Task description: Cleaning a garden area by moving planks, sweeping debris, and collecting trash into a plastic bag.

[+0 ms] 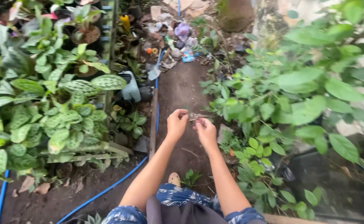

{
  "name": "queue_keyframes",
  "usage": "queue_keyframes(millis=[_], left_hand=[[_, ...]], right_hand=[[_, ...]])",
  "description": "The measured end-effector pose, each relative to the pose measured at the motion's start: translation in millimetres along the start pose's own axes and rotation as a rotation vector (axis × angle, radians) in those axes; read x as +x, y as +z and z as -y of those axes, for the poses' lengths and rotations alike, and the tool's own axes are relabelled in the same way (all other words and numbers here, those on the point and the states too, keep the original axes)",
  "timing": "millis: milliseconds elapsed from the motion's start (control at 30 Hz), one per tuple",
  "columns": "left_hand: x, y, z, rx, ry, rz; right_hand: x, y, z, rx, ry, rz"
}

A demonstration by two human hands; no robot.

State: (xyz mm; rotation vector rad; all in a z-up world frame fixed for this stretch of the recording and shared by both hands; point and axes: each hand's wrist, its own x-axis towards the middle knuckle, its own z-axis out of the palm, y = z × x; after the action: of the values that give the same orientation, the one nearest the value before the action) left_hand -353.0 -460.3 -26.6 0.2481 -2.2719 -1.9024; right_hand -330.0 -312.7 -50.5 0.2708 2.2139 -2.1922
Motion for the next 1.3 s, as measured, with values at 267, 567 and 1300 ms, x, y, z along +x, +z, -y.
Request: queue_keyframes(millis=[267,567,1300], left_hand=[[91.3,-77.6,52.0,0.198,-0.127,-0.122],[235.4,-70.9,139.7,0.445,-0.381,-0.222],[608.5,4.7,60.8,-0.718,-0.233,-0.406]], right_hand=[[101.1,78.5,-10.0,-0.449,-0.079,-0.004],[262.8,157.3,-33.4,-0.382,-0.027,0.228],[645.2,325.4,62.0,0.159,-0.272,0.970]])
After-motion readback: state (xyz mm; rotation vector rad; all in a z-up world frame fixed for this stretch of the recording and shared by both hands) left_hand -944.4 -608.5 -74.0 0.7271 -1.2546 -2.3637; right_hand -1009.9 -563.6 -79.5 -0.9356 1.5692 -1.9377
